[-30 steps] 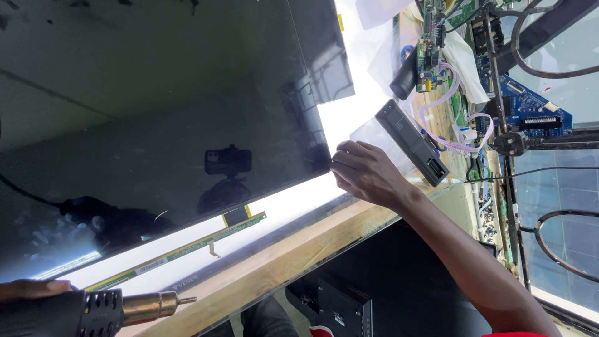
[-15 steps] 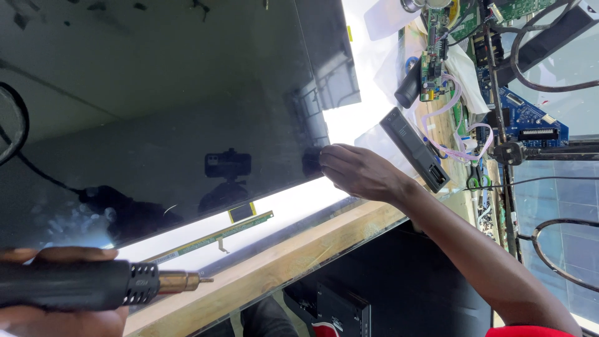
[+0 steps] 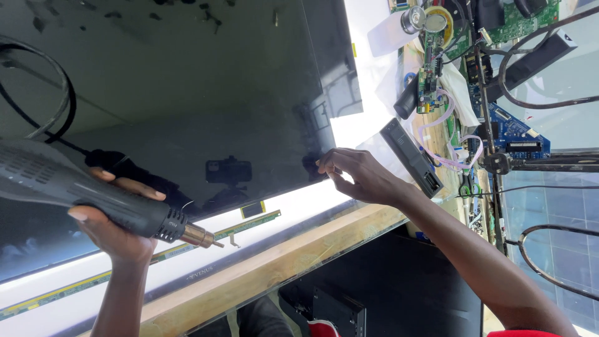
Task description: Repairing a television by using a heat gun to bond or remove a ribbon cable from the screen panel.
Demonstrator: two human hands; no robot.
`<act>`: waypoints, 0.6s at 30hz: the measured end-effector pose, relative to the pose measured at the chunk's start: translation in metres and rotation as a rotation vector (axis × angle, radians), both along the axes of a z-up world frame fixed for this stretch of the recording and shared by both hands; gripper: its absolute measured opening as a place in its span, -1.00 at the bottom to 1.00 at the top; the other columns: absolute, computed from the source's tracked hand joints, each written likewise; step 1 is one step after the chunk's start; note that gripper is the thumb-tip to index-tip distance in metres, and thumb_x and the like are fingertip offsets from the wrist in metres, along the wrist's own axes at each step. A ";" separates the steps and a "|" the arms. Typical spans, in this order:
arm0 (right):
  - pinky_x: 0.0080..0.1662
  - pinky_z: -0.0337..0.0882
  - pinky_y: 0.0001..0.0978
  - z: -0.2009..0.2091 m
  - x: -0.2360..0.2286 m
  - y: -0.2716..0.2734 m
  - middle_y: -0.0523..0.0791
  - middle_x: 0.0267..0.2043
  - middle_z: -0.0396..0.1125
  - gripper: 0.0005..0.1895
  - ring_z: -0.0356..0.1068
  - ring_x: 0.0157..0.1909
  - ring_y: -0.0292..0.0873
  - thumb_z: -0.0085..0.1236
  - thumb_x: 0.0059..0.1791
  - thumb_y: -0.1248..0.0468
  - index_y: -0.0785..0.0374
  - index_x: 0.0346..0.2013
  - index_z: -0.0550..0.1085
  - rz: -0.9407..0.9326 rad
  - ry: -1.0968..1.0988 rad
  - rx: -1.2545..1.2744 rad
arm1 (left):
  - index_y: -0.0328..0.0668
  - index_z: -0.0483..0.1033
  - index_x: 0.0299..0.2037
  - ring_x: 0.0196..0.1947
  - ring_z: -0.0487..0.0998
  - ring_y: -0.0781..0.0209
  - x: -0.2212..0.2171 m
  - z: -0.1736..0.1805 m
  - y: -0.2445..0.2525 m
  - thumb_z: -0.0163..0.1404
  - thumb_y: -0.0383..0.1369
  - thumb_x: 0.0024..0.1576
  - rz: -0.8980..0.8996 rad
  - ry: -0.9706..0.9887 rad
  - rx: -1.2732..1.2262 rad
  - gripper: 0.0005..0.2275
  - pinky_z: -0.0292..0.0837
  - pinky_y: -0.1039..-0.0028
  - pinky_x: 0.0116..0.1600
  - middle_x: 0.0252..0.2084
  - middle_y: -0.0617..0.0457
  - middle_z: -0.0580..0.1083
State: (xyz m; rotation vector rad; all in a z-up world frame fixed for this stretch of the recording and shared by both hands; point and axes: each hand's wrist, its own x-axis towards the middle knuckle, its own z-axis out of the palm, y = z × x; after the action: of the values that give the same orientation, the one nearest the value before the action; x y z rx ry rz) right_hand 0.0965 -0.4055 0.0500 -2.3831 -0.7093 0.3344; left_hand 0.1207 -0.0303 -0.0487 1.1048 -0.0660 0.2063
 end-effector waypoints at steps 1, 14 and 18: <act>-0.32 0.45 -0.41 0.003 -0.001 0.003 0.00 -0.29 0.41 -0.84 0.45 -0.35 -0.09 -0.02 -0.04 0.51 0.28 -0.21 0.34 -0.031 0.051 0.028 | -0.07 0.22 0.02 -0.49 0.49 0.28 0.002 -0.001 0.000 -0.26 0.18 0.27 0.004 0.013 -0.015 -0.52 0.35 0.60 -0.54 -0.05 0.33 0.36; -0.23 0.51 -0.09 0.006 0.007 0.045 0.01 -0.45 0.33 -0.95 0.47 -0.32 0.02 -0.13 -0.02 0.46 0.30 -0.33 0.31 -0.227 0.295 0.228 | -0.20 0.08 -0.07 -0.59 0.52 0.37 0.022 -0.007 0.008 -0.60 0.12 0.27 -0.120 -0.061 0.045 -0.50 0.30 0.82 -0.56 -0.59 0.05 0.38; -0.22 0.50 -0.10 0.033 0.013 0.081 -0.01 -0.44 0.33 -0.94 0.47 -0.29 0.00 -0.13 0.00 0.45 0.29 -0.33 0.32 -0.216 0.283 0.272 | -0.18 0.09 -0.08 -0.61 0.51 0.40 0.023 0.000 0.006 -0.59 0.12 0.27 -0.126 -0.061 0.040 -0.51 0.27 0.84 -0.59 -0.60 0.06 0.39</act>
State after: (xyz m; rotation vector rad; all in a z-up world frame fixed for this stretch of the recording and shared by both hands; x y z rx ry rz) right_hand 0.1094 -0.3243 0.0828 -2.0751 -0.3393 0.4421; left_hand 0.1434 -0.0247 -0.0487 1.1302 -0.1939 0.1264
